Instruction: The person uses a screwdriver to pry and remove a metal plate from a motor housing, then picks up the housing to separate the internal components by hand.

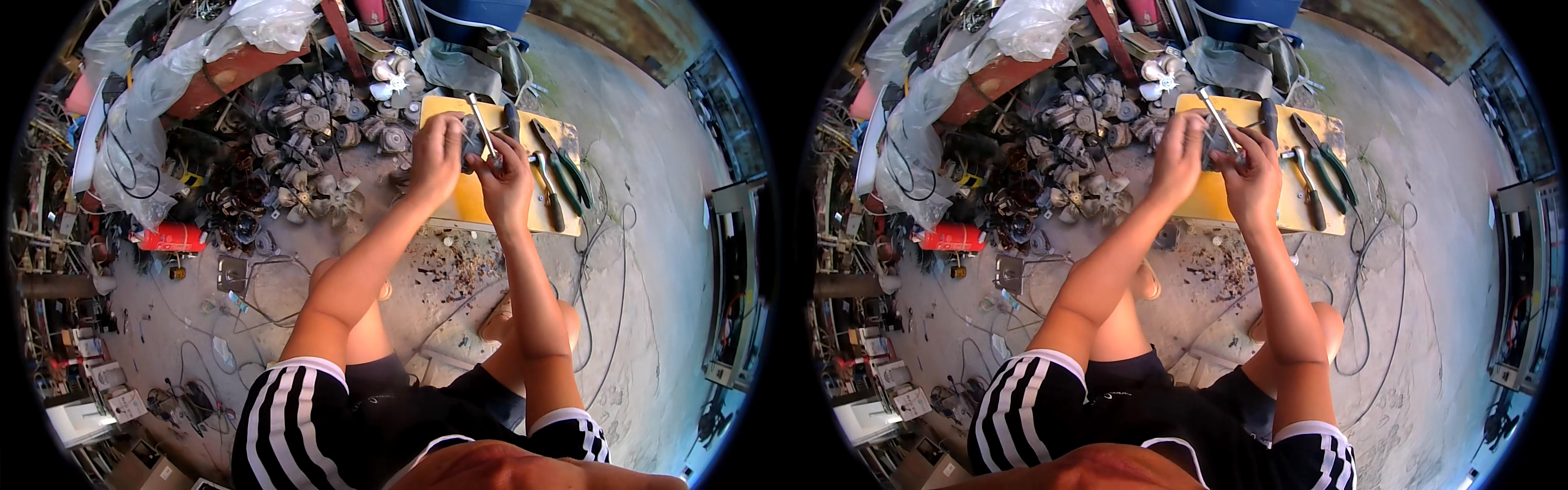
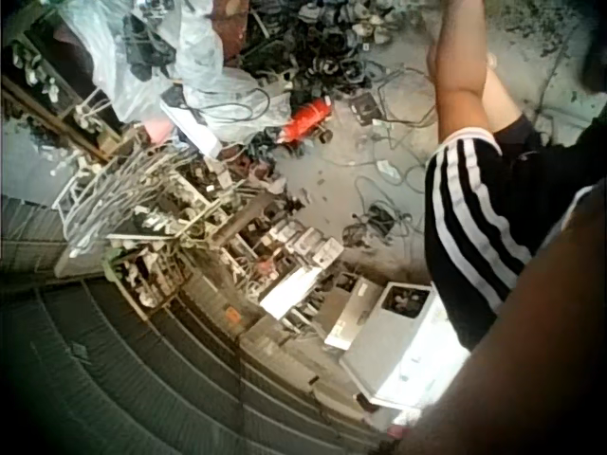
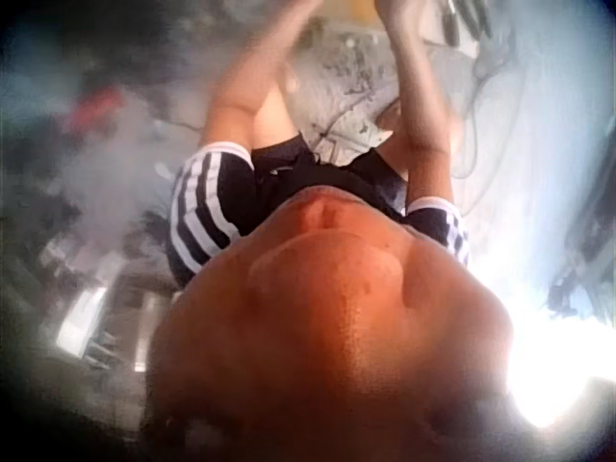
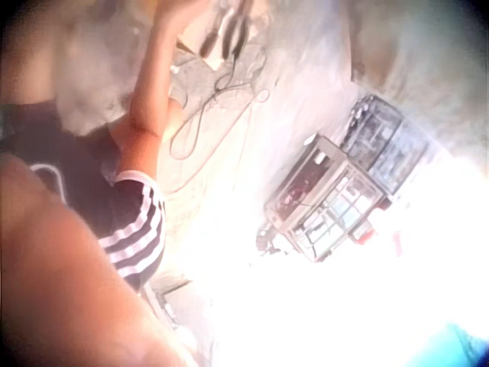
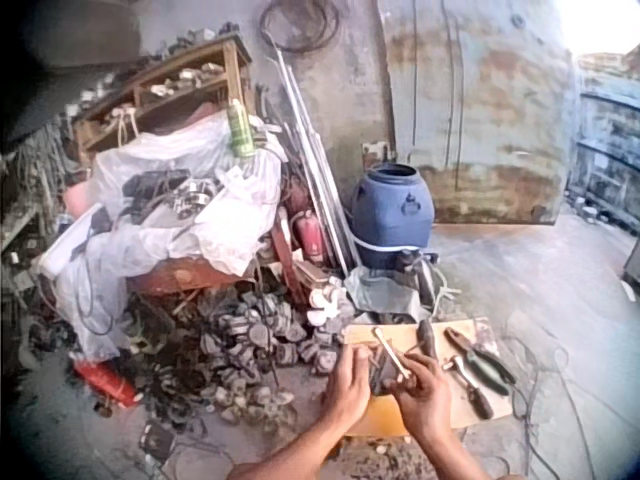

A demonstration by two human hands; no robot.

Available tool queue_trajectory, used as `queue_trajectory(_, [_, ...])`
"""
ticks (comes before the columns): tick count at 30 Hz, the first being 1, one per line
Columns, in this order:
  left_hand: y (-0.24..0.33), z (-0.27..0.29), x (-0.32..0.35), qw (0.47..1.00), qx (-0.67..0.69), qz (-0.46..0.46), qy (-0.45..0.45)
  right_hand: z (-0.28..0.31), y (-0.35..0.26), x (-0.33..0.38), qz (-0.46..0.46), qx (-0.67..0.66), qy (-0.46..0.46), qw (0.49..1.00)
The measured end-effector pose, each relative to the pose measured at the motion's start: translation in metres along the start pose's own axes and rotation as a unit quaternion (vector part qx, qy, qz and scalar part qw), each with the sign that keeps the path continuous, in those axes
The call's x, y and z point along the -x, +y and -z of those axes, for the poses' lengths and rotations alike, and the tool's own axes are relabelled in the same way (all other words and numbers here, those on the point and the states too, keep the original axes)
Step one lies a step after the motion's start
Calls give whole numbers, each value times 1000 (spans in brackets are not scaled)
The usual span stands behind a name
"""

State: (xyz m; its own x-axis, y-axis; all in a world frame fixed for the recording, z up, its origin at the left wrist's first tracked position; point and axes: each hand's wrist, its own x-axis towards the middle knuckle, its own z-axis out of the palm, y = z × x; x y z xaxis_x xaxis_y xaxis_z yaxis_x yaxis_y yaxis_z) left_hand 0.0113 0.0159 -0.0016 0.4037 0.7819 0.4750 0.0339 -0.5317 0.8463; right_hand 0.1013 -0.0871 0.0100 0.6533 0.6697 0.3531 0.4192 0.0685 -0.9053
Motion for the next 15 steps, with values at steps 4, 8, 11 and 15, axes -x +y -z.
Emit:
queue_trajectory(4, [0,-9,5,996,-52,-70,14,-10,6,3,21,-60,36,997])
queue_trajectory(8, [-1,-13,5,995,-62,-75,27,-7,10,2,3,-72,43,996])
queue_trajectory(11, [-1,-14,2,995,-32,-89,17,3,8,1,-5,27,40,999])
queue_trajectory(15, [-5,-10,1,996,-25,-87,9,2,9,-2,-51,29,35,998])
